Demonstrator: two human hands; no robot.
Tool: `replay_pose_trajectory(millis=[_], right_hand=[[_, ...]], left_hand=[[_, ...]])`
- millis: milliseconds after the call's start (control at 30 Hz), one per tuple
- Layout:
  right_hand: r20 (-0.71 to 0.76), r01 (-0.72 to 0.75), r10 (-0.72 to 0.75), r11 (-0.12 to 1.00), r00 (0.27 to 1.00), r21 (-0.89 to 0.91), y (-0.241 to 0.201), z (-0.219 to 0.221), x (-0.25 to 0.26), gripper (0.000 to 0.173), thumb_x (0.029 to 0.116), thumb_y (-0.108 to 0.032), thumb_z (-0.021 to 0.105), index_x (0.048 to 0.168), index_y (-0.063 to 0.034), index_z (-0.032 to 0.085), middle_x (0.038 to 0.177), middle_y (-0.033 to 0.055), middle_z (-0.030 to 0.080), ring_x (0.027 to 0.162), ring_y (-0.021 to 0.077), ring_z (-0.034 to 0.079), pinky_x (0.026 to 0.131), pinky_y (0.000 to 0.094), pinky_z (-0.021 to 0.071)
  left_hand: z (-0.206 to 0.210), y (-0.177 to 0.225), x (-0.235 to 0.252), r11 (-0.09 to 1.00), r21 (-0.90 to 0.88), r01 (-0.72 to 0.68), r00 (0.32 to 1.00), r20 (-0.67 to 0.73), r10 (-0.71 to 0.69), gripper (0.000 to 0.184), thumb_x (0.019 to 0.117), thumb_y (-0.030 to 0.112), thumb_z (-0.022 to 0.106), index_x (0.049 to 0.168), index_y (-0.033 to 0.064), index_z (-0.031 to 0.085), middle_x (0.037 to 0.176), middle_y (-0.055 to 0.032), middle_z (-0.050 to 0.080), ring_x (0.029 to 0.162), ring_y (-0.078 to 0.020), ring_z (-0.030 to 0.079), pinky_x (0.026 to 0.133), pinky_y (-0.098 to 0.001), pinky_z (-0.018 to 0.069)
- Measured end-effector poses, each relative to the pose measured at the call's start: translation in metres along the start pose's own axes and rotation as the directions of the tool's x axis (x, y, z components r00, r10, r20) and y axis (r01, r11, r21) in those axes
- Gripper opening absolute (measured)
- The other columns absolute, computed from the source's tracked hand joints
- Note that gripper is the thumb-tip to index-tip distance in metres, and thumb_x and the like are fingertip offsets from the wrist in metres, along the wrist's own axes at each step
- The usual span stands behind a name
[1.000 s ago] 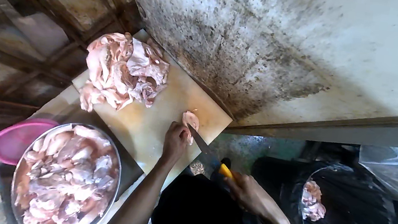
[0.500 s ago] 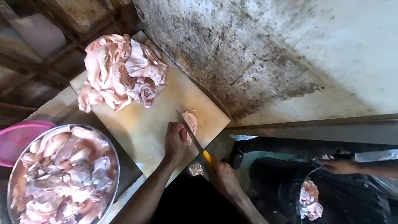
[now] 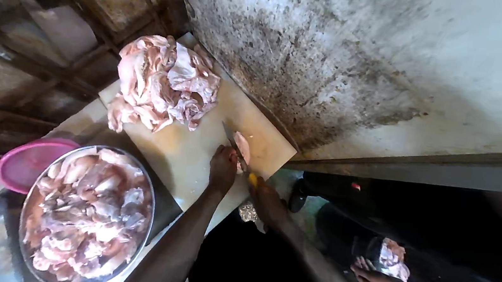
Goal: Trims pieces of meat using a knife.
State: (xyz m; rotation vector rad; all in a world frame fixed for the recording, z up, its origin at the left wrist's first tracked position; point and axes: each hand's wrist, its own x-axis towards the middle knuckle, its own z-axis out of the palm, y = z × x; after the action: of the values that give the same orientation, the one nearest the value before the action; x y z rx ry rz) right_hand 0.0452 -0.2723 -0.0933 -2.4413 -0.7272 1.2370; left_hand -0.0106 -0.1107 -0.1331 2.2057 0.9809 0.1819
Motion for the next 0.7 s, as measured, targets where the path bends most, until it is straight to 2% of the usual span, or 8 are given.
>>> replay_pose_trajectory(millis=[200, 267, 333, 400, 467, 533, 633, 700], right_hand=[[0.137, -0.143, 0.149, 0.988, 0.979, -0.056, 0.014, -0.008, -0.064, 0.048, 0.1099, -0.038, 0.043, 0.141, -0.0028, 0.049, 0.111, 0.0224, 0.069, 0.102, 0.0377, 0.07, 0.089, 0.0541, 0.0565], [0.127, -0.124, 0.127, 0.992, 0.984, -0.032, 0.0, -0.009, -0.048, 0.047, 0.1107, -0.037, 0.042, 0.139, -0.0009, 0.05, 0.111, 0.0231, 0.068, 0.103, 0.0381, 0.069, 0.091, 0.0548, 0.0556], [0.022, -0.05, 0.05, 0.999, 0.999, 0.012, -0.001, 0.003, -0.018, 0.043, 0.1098, -0.036, 0.045, 0.131, -0.0003, 0.056, 0.102, 0.0222, 0.069, 0.096, 0.0379, 0.07, 0.085, 0.0553, 0.0572], [-0.027, -0.005, 0.006, 0.999, 1.0, 0.037, 0.002, 0.009, -0.003, 0.041, 0.1091, -0.036, 0.047, 0.128, -0.0019, 0.057, 0.099, 0.0207, 0.069, 0.093, 0.0371, 0.071, 0.083, 0.0545, 0.0576], [0.006, -0.012, 0.012, 0.997, 1.0, 0.072, 0.014, 0.008, -0.014, 0.044, 0.109, -0.039, 0.047, 0.133, -0.0034, 0.056, 0.103, 0.0208, 0.069, 0.095, 0.0368, 0.07, 0.086, 0.0551, 0.0567], [0.092, -0.064, 0.057, 0.995, 0.994, 0.072, 0.037, 0.005, -0.039, 0.049, 0.1088, -0.042, 0.045, 0.141, -0.0056, 0.053, 0.11, 0.0219, 0.069, 0.101, 0.0376, 0.069, 0.09, 0.0571, 0.0552], [0.121, -0.081, 0.078, 0.997, 0.99, 0.019, 0.076, 0.006, -0.064, 0.05, 0.1076, -0.045, 0.045, 0.14, -0.0076, 0.053, 0.108, 0.0202, 0.069, 0.099, 0.0371, 0.07, 0.088, 0.058, 0.0557], [0.096, -0.067, 0.068, 0.998, 0.993, -0.019, 0.076, 0.004, -0.068, 0.049, 0.1076, -0.046, 0.046, 0.136, -0.0076, 0.055, 0.103, 0.0195, 0.07, 0.095, 0.0376, 0.07, 0.084, 0.0585, 0.0563]], left_hand=[[-0.001, 0.0, 0.001, 0.999, 0.036, -0.012, 1.0, -0.001, 0.012, 0.017, 0.0998, 0.01, 0.062, 0.104, -0.0036, 0.072, 0.106, -0.0197, 0.069, 0.092, -0.0312, 0.071, 0.085, -0.0468, 0.06], [-0.001, 0.002, -0.007, 0.999, 0.039, -0.012, 1.0, 0.023, 0.012, 0.017, 0.0989, 0.008, 0.061, 0.105, -0.0038, 0.071, 0.107, -0.0193, 0.069, 0.091, -0.0307, 0.071, 0.085, -0.0469, 0.06], [0.0, 0.003, -0.012, 0.999, 0.04, -0.008, 0.999, 0.044, 0.006, 0.015, 0.099, 0.009, 0.062, 0.104, -0.0021, 0.071, 0.106, -0.0173, 0.069, 0.088, -0.0281, 0.07, 0.083, -0.0451, 0.06], [-0.007, 0.004, -0.012, 0.998, 0.055, 0.013, 0.996, 0.085, -0.018, 0.019, 0.1009, 0.012, 0.06, 0.107, -0.0024, 0.07, 0.111, -0.018, 0.068, 0.093, -0.0287, 0.07, 0.086, -0.0459, 0.0596], [-0.019, 0.001, -0.009, 0.993, 0.09, 0.074, 0.99, 0.116, -0.085, 0.023, 0.1017, 0.013, 0.057, 0.113, -0.0035, 0.069, 0.116, -0.0204, 0.067, 0.102, -0.0321, 0.07, 0.092, -0.0494, 0.058], [-0.034, -0.004, -0.006, 0.983, 0.117, 0.143, 0.983, 0.096, -0.154, 0.024, 0.1003, 0.015, 0.059, 0.115, -0.0024, 0.068, 0.116, -0.0207, 0.068, 0.103, -0.0341, 0.07, 0.091, -0.0532, 0.0578], [-0.047, -0.017, -0.004, 0.971, 0.104, 0.215, 0.975, 0.039, -0.22, 0.024, 0.1005, 0.011, 0.058, 0.119, -0.002, 0.067, 0.115, -0.0208, 0.068, 0.105, -0.0355, 0.07, 0.092, -0.0546, 0.0575], [-0.048, -0.022, -0.009, 0.98, 0.039, 0.193, 0.98, 0.031, -0.195, 0.026, 0.0995, 0.013, 0.063, 0.12, -0.0036, 0.065, 0.115, -0.0212, 0.068, 0.105, -0.0345, 0.069, 0.093, -0.0532, 0.0572]])
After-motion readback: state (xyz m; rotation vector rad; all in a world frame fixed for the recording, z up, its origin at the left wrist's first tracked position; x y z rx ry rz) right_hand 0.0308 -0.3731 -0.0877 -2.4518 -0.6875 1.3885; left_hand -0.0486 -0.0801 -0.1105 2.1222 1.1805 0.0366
